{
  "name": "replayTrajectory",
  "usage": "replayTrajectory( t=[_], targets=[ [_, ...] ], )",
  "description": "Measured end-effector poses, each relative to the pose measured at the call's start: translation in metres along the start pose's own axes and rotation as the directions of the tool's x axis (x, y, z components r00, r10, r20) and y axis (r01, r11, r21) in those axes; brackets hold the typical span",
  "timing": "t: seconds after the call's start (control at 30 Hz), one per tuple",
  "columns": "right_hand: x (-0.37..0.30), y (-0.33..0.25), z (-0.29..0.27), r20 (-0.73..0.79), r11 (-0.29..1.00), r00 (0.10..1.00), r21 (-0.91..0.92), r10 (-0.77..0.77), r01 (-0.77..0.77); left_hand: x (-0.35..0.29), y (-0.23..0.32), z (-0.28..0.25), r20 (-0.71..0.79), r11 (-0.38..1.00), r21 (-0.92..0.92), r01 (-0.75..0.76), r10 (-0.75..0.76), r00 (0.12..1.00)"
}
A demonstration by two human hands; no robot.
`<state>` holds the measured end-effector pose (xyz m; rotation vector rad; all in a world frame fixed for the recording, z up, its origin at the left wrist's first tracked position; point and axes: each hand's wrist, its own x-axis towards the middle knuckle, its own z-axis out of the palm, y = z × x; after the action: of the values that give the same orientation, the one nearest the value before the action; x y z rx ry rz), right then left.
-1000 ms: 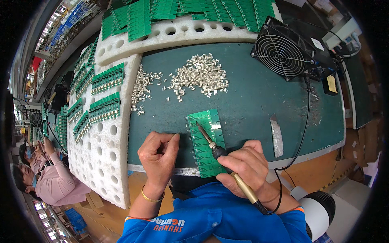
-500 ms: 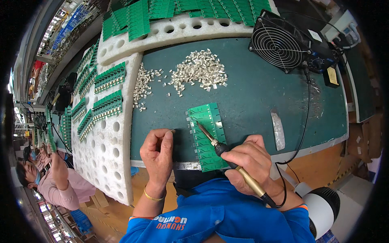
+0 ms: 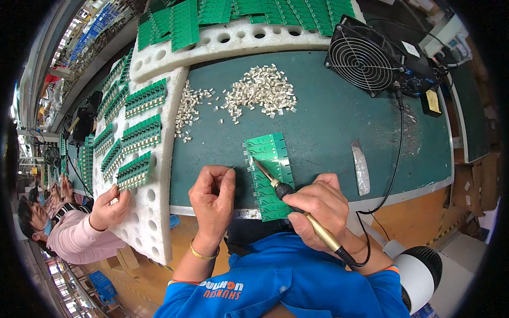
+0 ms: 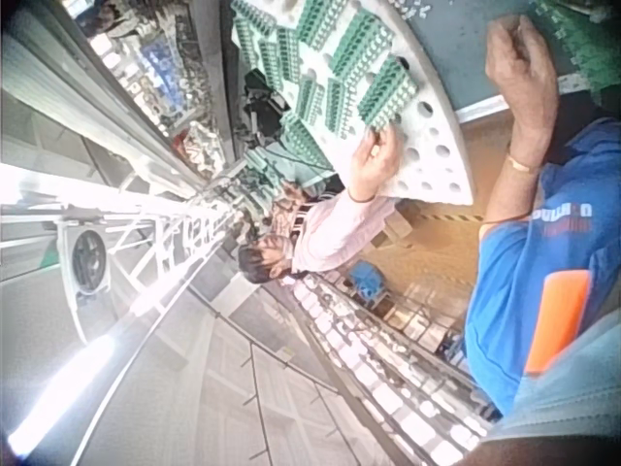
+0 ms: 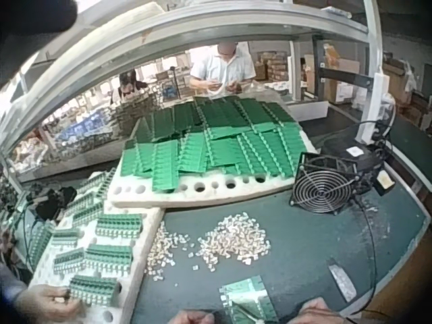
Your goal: The person solders electronic components onto green circuit board strips with a soldering iron and solder wire.
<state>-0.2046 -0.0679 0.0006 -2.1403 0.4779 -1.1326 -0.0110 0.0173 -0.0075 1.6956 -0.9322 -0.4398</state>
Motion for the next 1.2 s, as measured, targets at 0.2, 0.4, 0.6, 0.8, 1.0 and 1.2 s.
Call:
replayTrajectory(
  t=[0.2, 0.4, 0.6, 0.8, 1.0, 1.2],
  targets=[
    [0.0009, -0.0003, 0.0003, 0.011, 1.0, 1.0, 0.004, 0.014, -0.014, 0.0, 0.001, -0.0007, -0.002, 0.999, 0.042, -0.021, 0.021, 1.0],
    [0.0016, 0.0004, 0.0016, 0.01, 1.0, 1.0, 0.008, 0.016, -0.016, 0.0002, 0.0016, -0.0004, 0.011, 0.993, 0.107, -0.052, 0.051, 0.999],
    [0.0019, 0.0007, 0.002, 0.016, 1.0, 0.999, 0.004, 0.028, -0.028, 0.0001, -0.0001, 0.0018, -0.019, 0.995, 0.081, -0.062, 0.064, 0.998],
    [0.0019, 0.0021, 0.0026, 0.014, 1.0, 1.0, 0.001, 0.015, -0.016, 0.0014, 0.001, 0.0012, -0.028, 0.989, 0.12, -0.092, 0.096, 0.995],
    [0.0026, 0.0014, 0.0027, 0.012, 1.0, 1.0, 0.001, 0.022, -0.022, 0.0022, 0.0024, 0.003, -0.023, 0.983, 0.138, -0.118, 0.122, 0.992],
    [0.0027, 0.0014, 0.0025, 0.016, 1.0, 1.0, -0.005, 0.025, -0.025, 0.0015, 0.0026, 0.0044, -0.016, 0.955, 0.214, -0.206, 0.214, 0.977]
  ],
)
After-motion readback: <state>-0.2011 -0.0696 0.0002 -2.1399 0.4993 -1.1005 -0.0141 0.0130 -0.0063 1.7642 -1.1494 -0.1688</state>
